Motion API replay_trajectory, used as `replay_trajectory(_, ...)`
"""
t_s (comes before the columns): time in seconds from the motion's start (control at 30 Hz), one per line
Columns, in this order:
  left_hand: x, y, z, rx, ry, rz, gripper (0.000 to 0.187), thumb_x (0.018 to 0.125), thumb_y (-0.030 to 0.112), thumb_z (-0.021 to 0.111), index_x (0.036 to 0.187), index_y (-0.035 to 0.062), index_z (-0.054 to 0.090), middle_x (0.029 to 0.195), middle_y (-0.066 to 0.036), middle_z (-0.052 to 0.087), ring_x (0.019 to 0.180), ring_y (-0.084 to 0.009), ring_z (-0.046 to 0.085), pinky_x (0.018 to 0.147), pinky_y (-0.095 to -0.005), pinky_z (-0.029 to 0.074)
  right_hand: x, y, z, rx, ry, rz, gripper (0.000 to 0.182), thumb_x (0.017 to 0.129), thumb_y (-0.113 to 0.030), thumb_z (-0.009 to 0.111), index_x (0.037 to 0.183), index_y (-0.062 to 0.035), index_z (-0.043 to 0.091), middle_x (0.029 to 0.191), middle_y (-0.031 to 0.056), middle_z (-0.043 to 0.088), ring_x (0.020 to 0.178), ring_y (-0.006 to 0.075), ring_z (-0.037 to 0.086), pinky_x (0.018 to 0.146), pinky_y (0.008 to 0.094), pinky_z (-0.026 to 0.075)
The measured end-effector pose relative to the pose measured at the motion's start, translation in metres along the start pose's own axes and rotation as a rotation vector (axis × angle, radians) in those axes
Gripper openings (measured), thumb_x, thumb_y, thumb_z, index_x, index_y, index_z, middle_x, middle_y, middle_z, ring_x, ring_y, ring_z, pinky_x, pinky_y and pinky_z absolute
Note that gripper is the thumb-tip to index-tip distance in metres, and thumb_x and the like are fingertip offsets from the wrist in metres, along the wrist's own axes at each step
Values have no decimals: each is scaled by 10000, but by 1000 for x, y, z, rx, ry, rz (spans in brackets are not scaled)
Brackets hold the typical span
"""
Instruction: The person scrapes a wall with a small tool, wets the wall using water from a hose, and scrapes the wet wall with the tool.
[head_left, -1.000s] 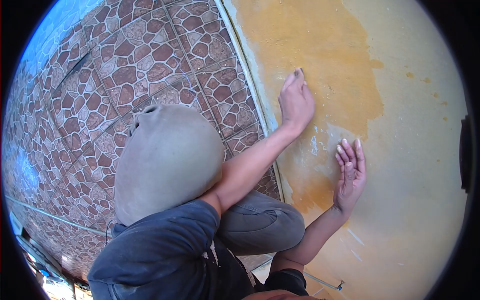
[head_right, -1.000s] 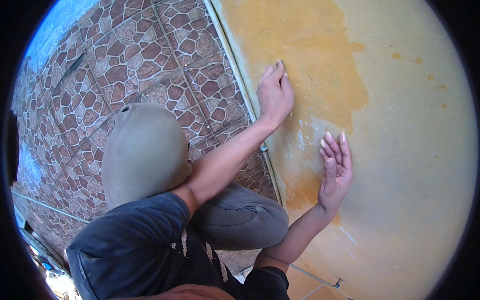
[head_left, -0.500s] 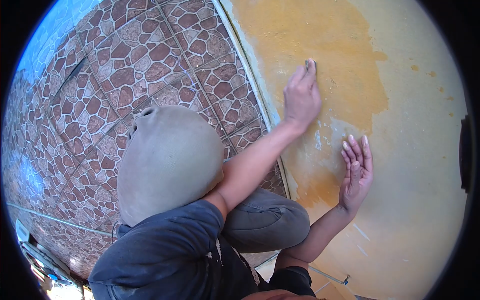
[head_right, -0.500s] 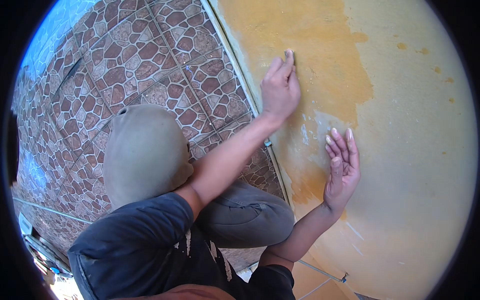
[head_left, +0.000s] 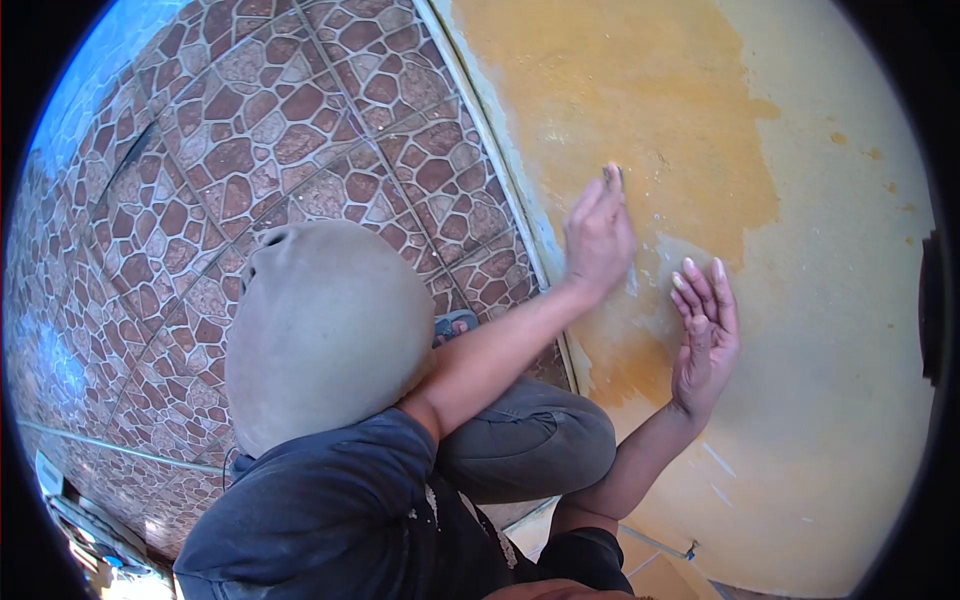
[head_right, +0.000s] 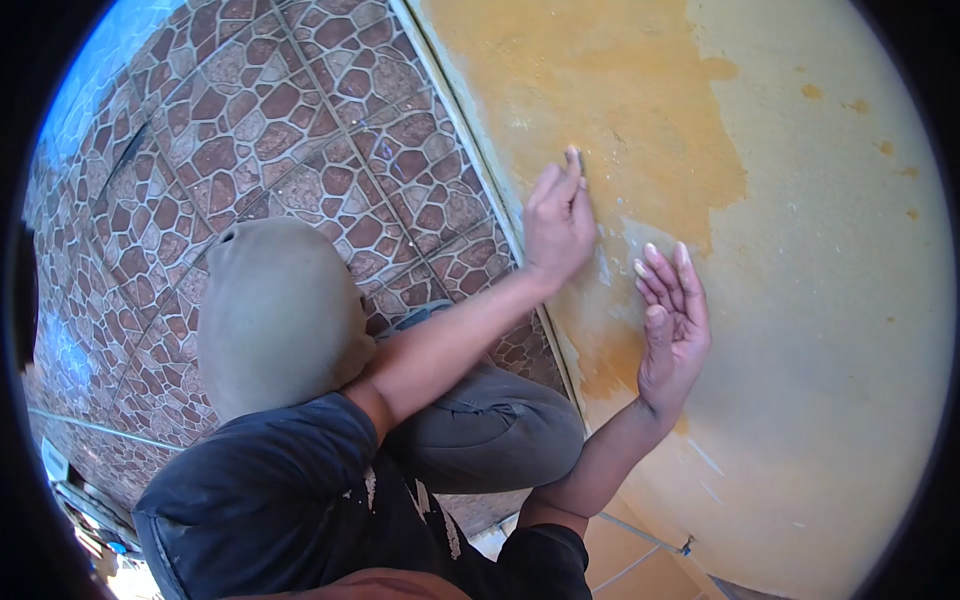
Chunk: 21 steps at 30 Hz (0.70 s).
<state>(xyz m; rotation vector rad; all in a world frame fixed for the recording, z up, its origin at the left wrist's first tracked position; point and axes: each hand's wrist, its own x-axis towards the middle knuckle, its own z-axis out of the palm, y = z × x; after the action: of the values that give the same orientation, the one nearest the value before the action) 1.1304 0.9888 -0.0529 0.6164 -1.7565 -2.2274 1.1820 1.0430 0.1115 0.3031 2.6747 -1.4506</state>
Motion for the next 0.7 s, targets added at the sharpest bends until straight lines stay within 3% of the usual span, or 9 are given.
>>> replay_trajectory(0.07, 3, -21, -9, 70, -44, 150, 393, 895, -16, 535, 1284, -40, 586, 738, -174, 485, 656, -310, 524, 605, -388, 438, 1, 2, -3, -25, -9, 14, 749, 916, -336, 691, 1451, 71, 361, 1339, 237, 554, 1207, 280, 573, 1042, 369, 427)
replay_trajectory(0.17, -1, -13, -2, 82, 0, 49, 422, 889, -32, 535, 1309, -42, 568, 732, -162, 481, 638, -290, 518, 597, -384, 440, -2, 4, -5, -49, 10, 45, 746, 920, -335, 686, 1452, 71, 357, 1339, 242, 553, 1205, 281, 574, 1041, 370, 427)
replay_trajectory(0.3, -5, 29, 7, 17, 11, 62, 484, 867, -44, 546, 1350, -11, 547, 743, -160, 484, 643, -288, 524, 596, -399, 446, -7, 0, -7, -7, 10, 9, 739, 921, -334, 684, 1449, 71, 362, 1332, 243, 558, 1202, 280, 576, 1038, 370, 430)
replay_trajectory(0.37, -13, 55, 10, -145, -82, 246, 533, 851, -42, 553, 1377, 45, 542, 748, -157, 496, 665, -292, 537, 598, -409, 449, -7, -3, -5, 22, 15, -13, 735, 922, -333, 684, 1448, 70, 366, 1328, 242, 561, 1198, 279, 578, 1037, 371, 430)
replay_trajectory(0.47, -2, 21, 3, -4, -98, 413, 541, 841, -48, 545, 1373, 56, 548, 750, -155, 509, 675, -305, 545, 602, -418, 449, -9, -11, -4, -4, 53, -40, 748, 918, -349, 686, 1446, 73, 367, 1324, 246, 564, 1191, 279, 585, 1036, 374, 432)
replay_trajectory(0.53, 17, -12, -3, 112, 14, 284, 511, 851, -43, 524, 1354, 48, 555, 750, -159, 518, 678, -325, 551, 605, -429, 445, -13, -16, -1, -110, 65, -24, 765, 914, -370, 687, 1445, 77, 364, 1321, 250, 564, 1190, 279, 585, 1033, 375, 436)
replay_trajectory(0.6, 38, -37, -15, 220, -14, 0, 449, 876, -25, 472, 1320, -24, 540, 802, -196, 539, 735, -375, 564, 662, -469, 452, -17, -19, -2, -101, 58, -30, 771, 913, -376, 688, 1445, 76, 364, 1321, 248, 565, 1193, 278, 583, 1033, 374, 436)
replay_trajectory(0.7, 31, -29, -8, 199, 30, 58, 421, 884, -10, 514, 1302, 1, 571, 761, -176, 521, 687, -343, 559, 611, -436, 442, -23, -23, -6, -80, 46, -43, 777, 910, -386, 689, 1447, 72, 364, 1321, 241, 568, 1195, 277, 580, 1034, 375, 434)
